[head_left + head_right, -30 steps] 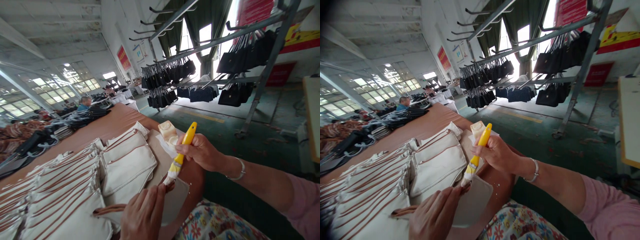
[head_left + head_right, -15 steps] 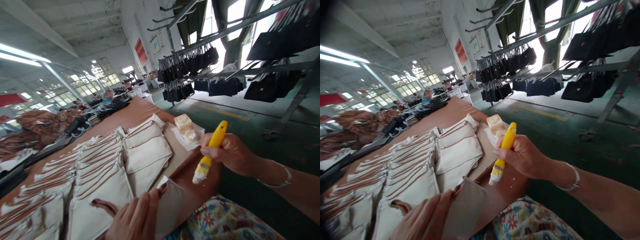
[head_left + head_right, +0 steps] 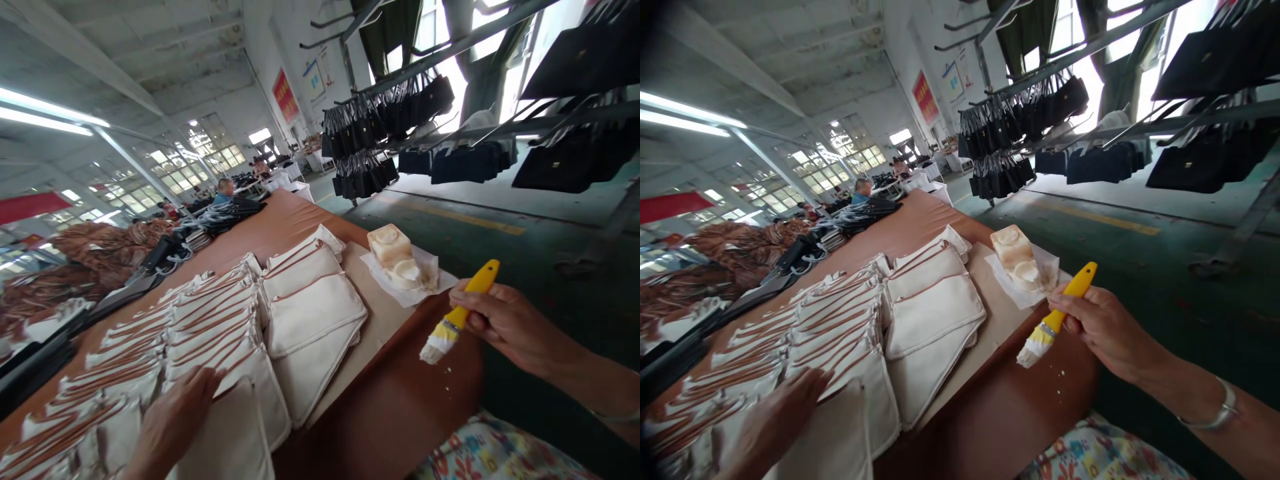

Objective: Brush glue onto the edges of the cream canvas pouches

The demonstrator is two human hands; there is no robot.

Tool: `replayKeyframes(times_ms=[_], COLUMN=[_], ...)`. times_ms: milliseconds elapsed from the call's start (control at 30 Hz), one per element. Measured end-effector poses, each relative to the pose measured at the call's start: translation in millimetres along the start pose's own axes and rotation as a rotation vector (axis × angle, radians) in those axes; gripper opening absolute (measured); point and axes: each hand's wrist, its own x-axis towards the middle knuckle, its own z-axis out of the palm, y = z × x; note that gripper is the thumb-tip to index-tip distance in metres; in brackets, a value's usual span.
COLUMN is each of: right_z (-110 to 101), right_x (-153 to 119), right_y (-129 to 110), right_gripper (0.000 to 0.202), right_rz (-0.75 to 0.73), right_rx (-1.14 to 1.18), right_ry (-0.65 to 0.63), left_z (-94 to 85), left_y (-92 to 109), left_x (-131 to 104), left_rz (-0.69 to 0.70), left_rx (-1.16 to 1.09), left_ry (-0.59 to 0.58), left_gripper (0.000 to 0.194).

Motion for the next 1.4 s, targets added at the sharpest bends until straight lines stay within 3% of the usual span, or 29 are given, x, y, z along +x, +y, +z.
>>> replayKeyframes(times_ms=[100,233,367,467,600,700,800,900,1000,1200,1400], right_z=[-2,-10,-18,-21,-21,-20,-19,-13,1,32,48], right_x=[5,13,22,27,32,34,34,33,29,6,-12], right_y=[10,23,35,42,42,32,16,-8,-34,-58,-55], right_gripper=[0.038,0.035,0.033,0.035,0.035,0.035,0.031,0.026,0.022,0.020,0.017], right_rz=[0.026,0.086,0.118,0.139,0.136,0.095,0.029,-0.092,-0.234,-0.460,-0.670], right_rx=[-0.021,-0.009,0.028,0.051,0.105,0.148,0.211,0.304,0.345,0.188,-0.170], right_ry=[0.076,0.162,0.259,0.291,0.309,0.255,0.204,0.145,0.059,-0.057,-0.121], left_z=[45.2,99.4,143.8,159.0,149.0,119.7,75.9,30.8,-1.9,-34.9,-63.3], left_y=[28,95,148,166,175,177,178,185,199,229,246], left_x=[58,145,216,251,269,264,244,209,166,92,62], left_rz=[-0.035,0.073,0.047,0.024,0.073,0.094,0.106,0.080,0.004,-0.055,-0.012], left_rx=[-0.005,-0.147,-0.253,-0.326,-0.477,-0.622,-0.758,-0.901,-1.062,-1.307,-1.335], left_ry=[-0.070,-0.175,-0.335,-0.462,-0.558,-0.569,-0.590,-0.651,-0.691,-0.640,-0.532], left_gripper=[0.035,0.037,0.039,0.040,0.031,0.028,0.038,0.048,0.049,0.035,0.031])
